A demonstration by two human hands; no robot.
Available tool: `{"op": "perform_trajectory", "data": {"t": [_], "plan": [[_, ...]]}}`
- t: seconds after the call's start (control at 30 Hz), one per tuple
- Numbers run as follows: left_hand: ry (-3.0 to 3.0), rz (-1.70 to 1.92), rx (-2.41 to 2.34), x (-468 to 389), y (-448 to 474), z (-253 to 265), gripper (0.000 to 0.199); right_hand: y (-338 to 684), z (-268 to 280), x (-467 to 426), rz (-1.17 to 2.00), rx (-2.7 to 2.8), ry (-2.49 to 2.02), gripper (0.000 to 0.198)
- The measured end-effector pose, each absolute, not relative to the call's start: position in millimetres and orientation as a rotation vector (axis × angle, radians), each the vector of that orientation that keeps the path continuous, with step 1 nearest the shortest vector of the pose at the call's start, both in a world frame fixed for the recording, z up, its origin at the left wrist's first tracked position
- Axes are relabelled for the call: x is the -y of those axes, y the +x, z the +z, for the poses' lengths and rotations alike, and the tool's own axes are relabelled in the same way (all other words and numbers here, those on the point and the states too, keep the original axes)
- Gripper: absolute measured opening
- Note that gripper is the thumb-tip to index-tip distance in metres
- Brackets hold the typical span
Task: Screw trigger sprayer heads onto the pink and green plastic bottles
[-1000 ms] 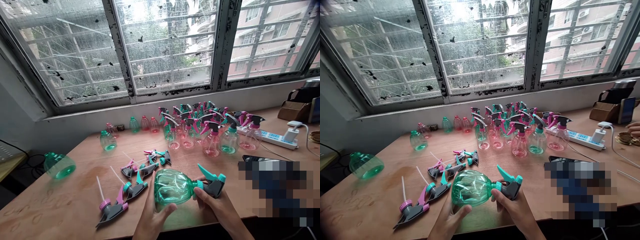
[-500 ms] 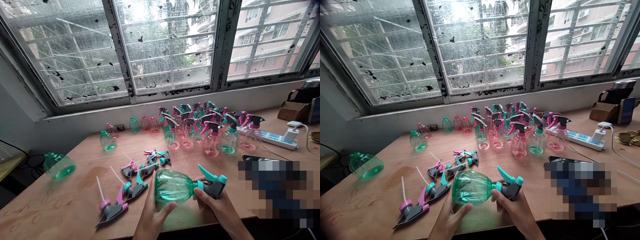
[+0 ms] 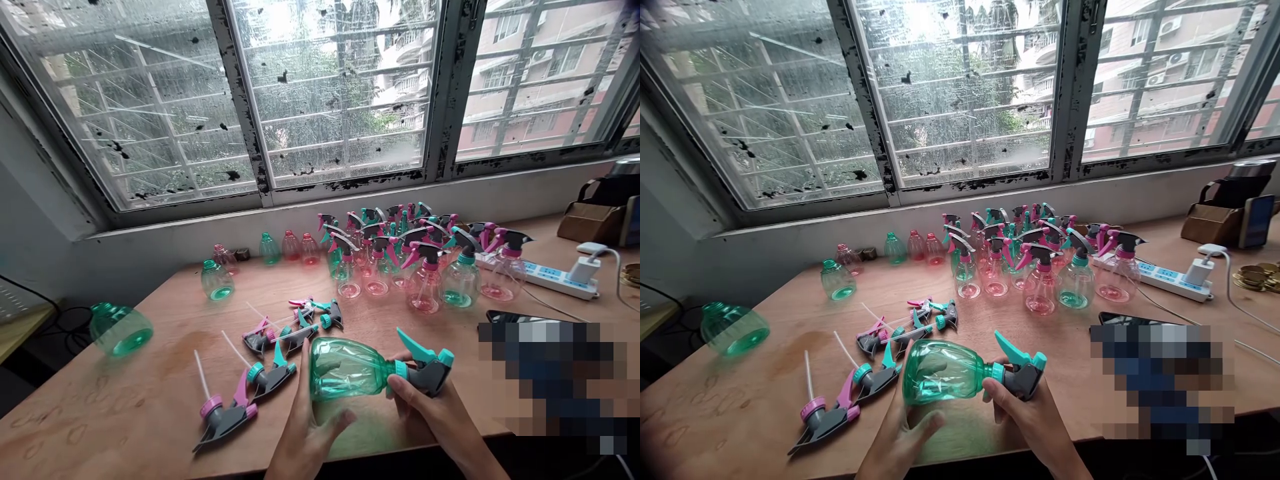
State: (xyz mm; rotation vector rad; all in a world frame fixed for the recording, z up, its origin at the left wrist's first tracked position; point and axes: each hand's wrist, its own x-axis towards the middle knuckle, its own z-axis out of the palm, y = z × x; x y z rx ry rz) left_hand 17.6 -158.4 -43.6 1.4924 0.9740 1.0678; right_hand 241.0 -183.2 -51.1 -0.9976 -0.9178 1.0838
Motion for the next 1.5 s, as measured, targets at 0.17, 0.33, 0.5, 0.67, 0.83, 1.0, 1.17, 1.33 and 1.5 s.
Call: {"op": "perform_trajectory", "data": {"t": [0.17, 0.33, 0.5, 0.67, 0.83, 1.0, 1.17, 1.33, 1.5], "plan": [[1.471, 1.114, -0.915, 154.8, 17.8, -42.4, 0.096, 241.7, -50.8, 183.1, 1.086, 0.921, -0.966, 0.037], [1.588, 1.052, -0.936, 153.8, 22.4, -41.2, 0.091, 243.9, -52.5, 182.0, 1.08, 0.866, -0.917, 0.034], [1.526, 1.048, -0.916, 155.8, 22.9, -44.0, 0.093, 244.2, -54.7, 181.7, 1.087, 0.908, -0.914, 0.034], [1.457, 1.049, -0.839, 159.8, 21.2, -43.2, 0.119, 244.1, -55.0, 181.8, 1.129, 0.919, -0.918, 0.036], [1.51, 1.039, -0.895, 157.5, 22.1, -41.1, 0.1, 244.5, -54.0, 181.8, 1.101, 0.949, -0.935, 0.035], [1.523, 1.071, -0.929, 151.3, 25.4, -44.4, 0.096, 244.5, -53.4, 182.0, 1.07, 0.968, -0.946, 0.035], [1.497, 1.043, -0.872, 153.4, 20.9, -50.8, 0.11, 244.3, -54.2, 181.8, 1.064, 0.97, -0.951, 0.034], [1.473, 1.047, -0.899, 156.4, 17.7, -48.7, 0.102, 245.0, -56.6, 180.8, 1.093, 0.986, -0.943, 0.033], [1.546, 1.009, -0.899, 155.5, 20.6, -45.6, 0.092, 245.6, -58.1, 180.2, 1.082, 0.927, -0.912, 0.035]]}}
